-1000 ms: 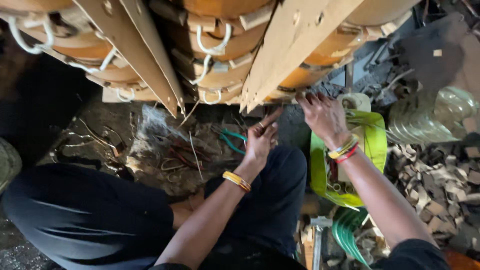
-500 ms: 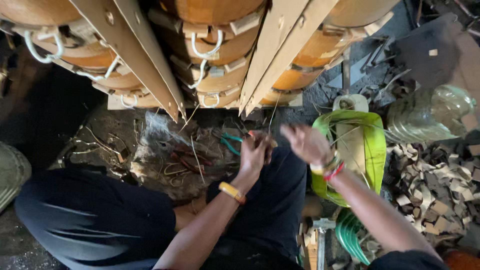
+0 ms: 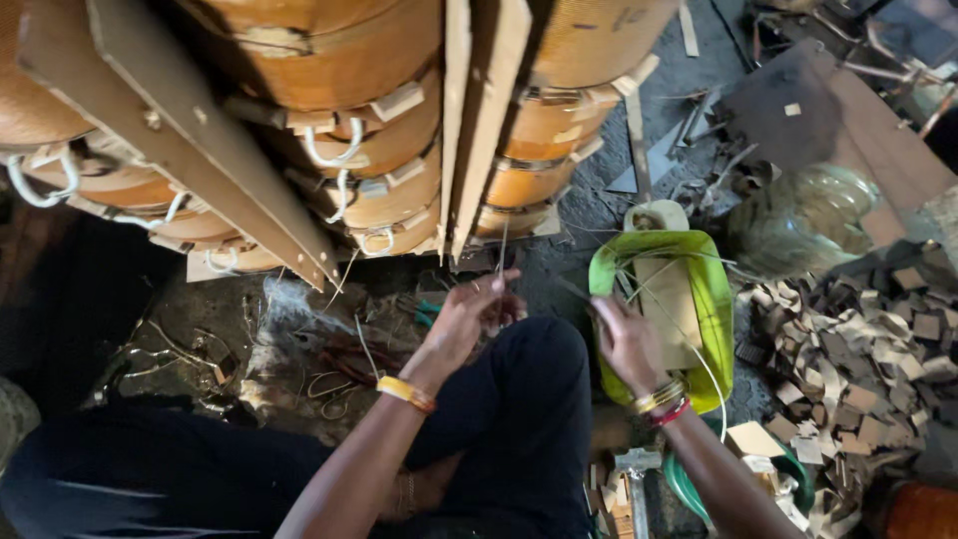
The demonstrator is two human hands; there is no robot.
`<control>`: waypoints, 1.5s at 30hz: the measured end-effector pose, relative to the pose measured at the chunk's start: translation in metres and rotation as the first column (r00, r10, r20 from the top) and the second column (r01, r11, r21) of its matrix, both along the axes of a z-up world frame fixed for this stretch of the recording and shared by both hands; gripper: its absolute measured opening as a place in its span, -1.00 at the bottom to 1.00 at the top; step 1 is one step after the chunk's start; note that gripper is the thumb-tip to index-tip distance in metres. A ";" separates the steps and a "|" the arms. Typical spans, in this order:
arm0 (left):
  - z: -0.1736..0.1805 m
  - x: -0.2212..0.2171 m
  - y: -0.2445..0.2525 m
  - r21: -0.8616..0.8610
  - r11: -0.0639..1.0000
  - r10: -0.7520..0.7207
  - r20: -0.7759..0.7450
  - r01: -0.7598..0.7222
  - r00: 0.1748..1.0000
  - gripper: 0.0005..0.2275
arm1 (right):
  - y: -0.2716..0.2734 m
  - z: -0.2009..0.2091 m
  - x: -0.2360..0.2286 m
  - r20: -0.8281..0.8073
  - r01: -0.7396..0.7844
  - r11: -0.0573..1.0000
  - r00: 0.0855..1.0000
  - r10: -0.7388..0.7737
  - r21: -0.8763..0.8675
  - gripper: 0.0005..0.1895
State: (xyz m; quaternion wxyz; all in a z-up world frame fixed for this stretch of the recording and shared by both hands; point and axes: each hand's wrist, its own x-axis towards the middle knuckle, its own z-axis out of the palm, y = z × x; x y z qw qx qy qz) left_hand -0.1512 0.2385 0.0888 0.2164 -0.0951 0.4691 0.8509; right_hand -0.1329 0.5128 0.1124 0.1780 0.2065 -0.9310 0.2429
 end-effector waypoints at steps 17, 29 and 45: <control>-0.003 0.076 0.057 -0.823 0.566 -0.325 -0.181 0.038 0.928 -0.80 | 0.005 0.021 -0.010 0.442 0.089 0.990 0.888 -0.127 0.106 -0.70; -0.009 -0.007 0.120 0.184 0.887 0.429 0.011 -0.424 0.903 -0.54 | 0.005 0.029 0.010 0.414 0.044 0.982 0.902 -0.119 0.186 -0.66; -0.071 -0.009 0.136 0.355 0.807 0.498 0.021 -0.472 0.867 -0.57 | -0.040 0.035 -0.155 -0.036 -0.187 0.803 0.967 0.250 0.566 -0.66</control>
